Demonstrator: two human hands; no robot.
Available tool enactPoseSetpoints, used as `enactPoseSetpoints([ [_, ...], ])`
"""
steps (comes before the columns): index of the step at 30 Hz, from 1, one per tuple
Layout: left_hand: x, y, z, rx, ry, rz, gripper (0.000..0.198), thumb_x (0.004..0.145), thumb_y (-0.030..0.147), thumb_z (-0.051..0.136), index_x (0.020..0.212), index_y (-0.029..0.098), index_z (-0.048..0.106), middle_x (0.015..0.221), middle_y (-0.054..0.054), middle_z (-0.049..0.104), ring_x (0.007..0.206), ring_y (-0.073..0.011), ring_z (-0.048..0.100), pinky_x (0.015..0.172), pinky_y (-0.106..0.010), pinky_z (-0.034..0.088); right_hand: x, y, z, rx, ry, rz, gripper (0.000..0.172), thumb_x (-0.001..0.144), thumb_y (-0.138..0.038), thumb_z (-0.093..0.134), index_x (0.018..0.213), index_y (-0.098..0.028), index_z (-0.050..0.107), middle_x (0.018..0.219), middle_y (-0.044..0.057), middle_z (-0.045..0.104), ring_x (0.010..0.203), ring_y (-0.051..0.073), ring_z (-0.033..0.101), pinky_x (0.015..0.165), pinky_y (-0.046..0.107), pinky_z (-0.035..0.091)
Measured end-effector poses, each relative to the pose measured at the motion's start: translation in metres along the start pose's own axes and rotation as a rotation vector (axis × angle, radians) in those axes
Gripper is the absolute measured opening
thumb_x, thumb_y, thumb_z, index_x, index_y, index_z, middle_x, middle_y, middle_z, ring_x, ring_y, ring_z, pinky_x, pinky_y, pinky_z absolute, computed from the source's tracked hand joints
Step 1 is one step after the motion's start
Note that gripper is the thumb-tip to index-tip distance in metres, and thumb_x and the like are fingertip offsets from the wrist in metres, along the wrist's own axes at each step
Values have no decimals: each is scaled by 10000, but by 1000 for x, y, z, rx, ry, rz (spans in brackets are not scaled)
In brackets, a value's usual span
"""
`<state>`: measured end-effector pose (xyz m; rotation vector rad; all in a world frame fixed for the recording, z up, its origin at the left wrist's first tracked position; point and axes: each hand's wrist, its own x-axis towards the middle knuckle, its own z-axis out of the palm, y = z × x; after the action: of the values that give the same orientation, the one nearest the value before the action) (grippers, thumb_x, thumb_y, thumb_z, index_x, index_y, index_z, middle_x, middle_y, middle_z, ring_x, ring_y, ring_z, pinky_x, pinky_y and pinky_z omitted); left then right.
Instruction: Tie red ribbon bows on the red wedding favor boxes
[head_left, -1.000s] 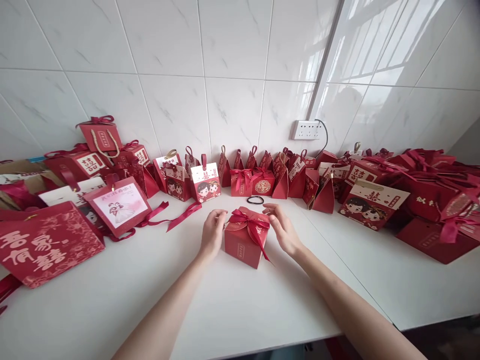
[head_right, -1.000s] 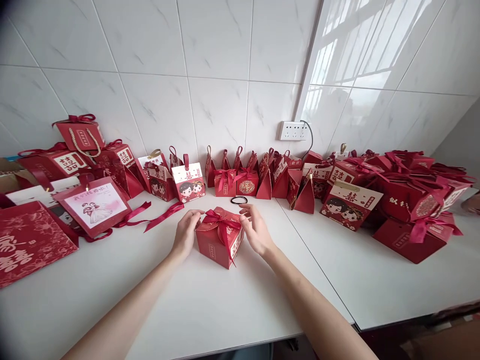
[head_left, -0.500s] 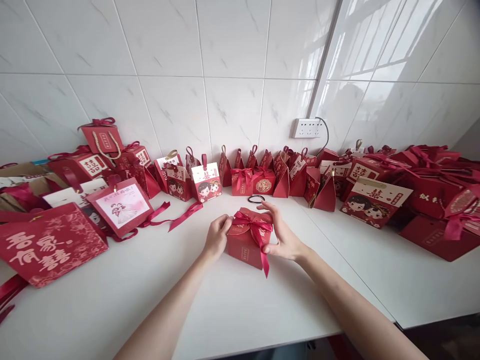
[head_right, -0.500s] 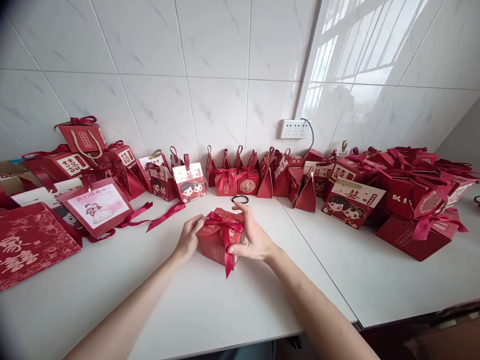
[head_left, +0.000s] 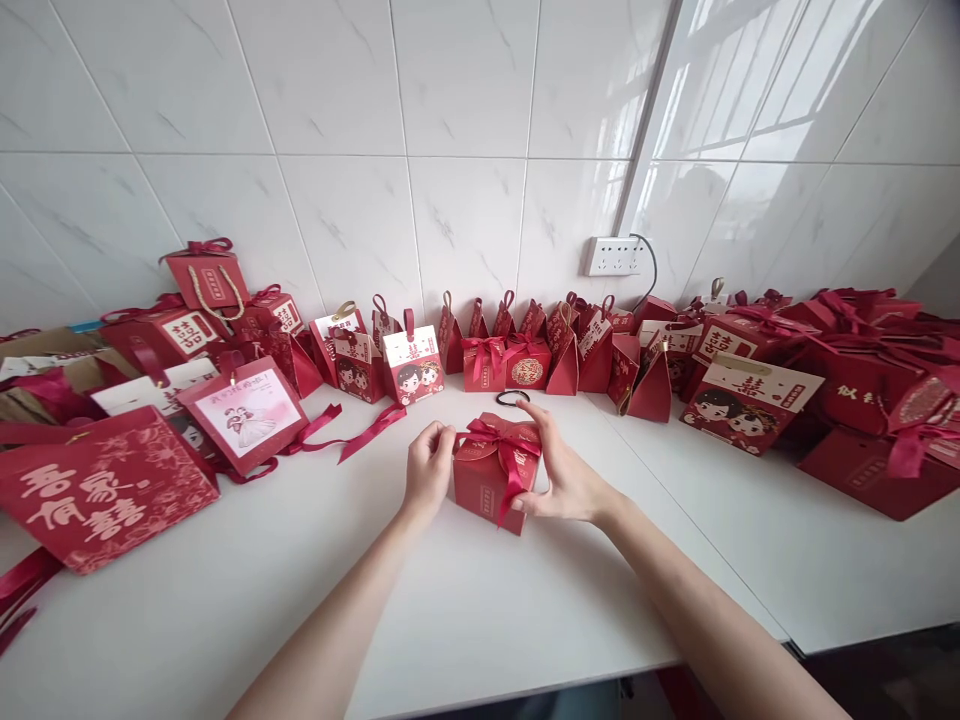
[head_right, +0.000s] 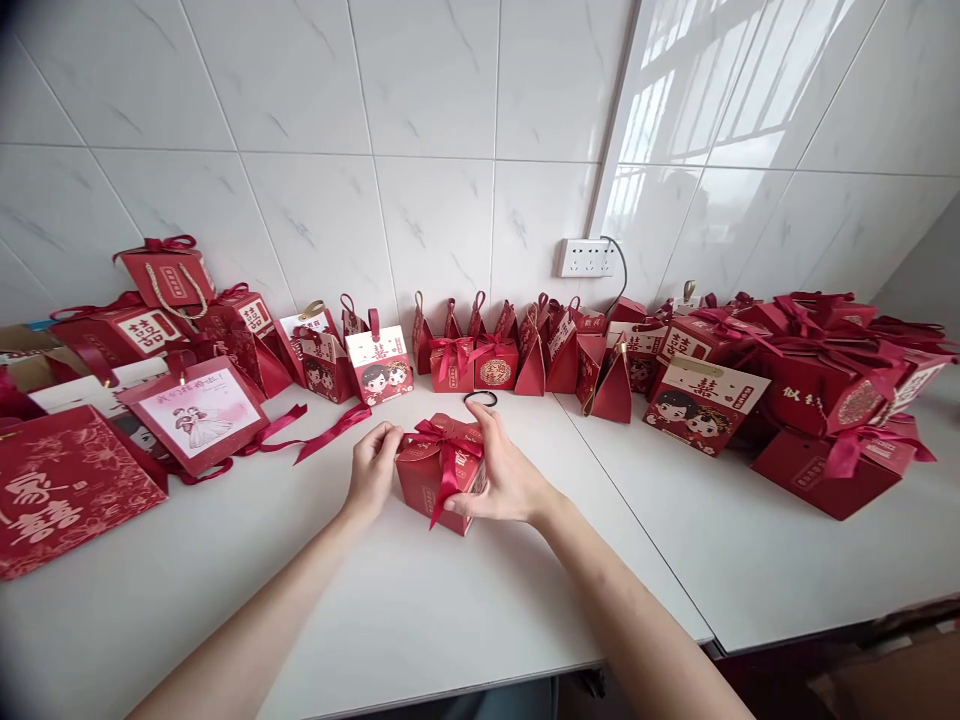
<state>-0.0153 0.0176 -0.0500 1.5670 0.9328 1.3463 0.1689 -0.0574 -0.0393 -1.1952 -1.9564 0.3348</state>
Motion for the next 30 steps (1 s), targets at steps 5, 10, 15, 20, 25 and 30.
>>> enactPoseSetpoints([
  [5, 1, 5, -3, -2, 75, 43, 345, 818, 351, 465, 583, 208, 257, 556, 50, 255, 532, -100, 259, 499, -229, 254, 0, 7, -4, -37, -40, 85, 1058, 683, -471, 718, 1440, -241, 16, 1405, 209, 327, 1275, 369, 393, 997, 565, 373],
  [10, -1, 11, -3, 5, 86, 80, 364, 804, 372, 491, 566, 206, 272, 559, 50, 227, 522, -99, 228, 479, -233, 230, 1, 17, -4, 6, 9, 80, 1016, 709, -460, 722, 1441, -245, 50, 1382, 210, 348, 1259, 358, 415, 934, 551, 456],
  [15, -5, 11, 0, 72, -51, 81, 306, 814, 387, 492, 589, 194, 414, 584, 34, 385, 577, -111, 366, 555, -229, 313, 2, 28, -1, 100, 162, 119, 1044, 687, -515, 723, 1440, -286, 37, 1439, 196, 233, 1342, 362, 294, 946, 604, 443],
  [20, -6, 4, 4, 110, -242, 21, 369, 817, 440, 495, 549, 189, 461, 545, 12, 533, 545, -123, 458, 557, -240, 358, 2, 37, 0, 169, 200, 115, 1047, 666, -506, 753, 1430, -315, 64, 1437, 182, 221, 1356, 347, 272, 973, 618, 418],
  [25, -5, 2, 6, 114, -349, -45, 394, 814, 492, 490, 554, 195, 483, 485, 7, 562, 528, -140, 531, 569, -252, 422, 1, 42, -3, 94, 263, 57, 991, 690, -513, 734, 1428, -314, 103, 1422, 175, 236, 1361, 351, 262, 998, 617, 400],
  [30, -3, -2, 5, 118, -404, -167, 395, 811, 533, 475, 597, 203, 444, 471, 21, 554, 392, -125, 520, 402, -234, 389, 1, 45, -6, 96, 242, 52, 983, 706, -484, 733, 1431, -308, 93, 1443, 178, 203, 1376, 342, 240, 1020, 588, 392],
])
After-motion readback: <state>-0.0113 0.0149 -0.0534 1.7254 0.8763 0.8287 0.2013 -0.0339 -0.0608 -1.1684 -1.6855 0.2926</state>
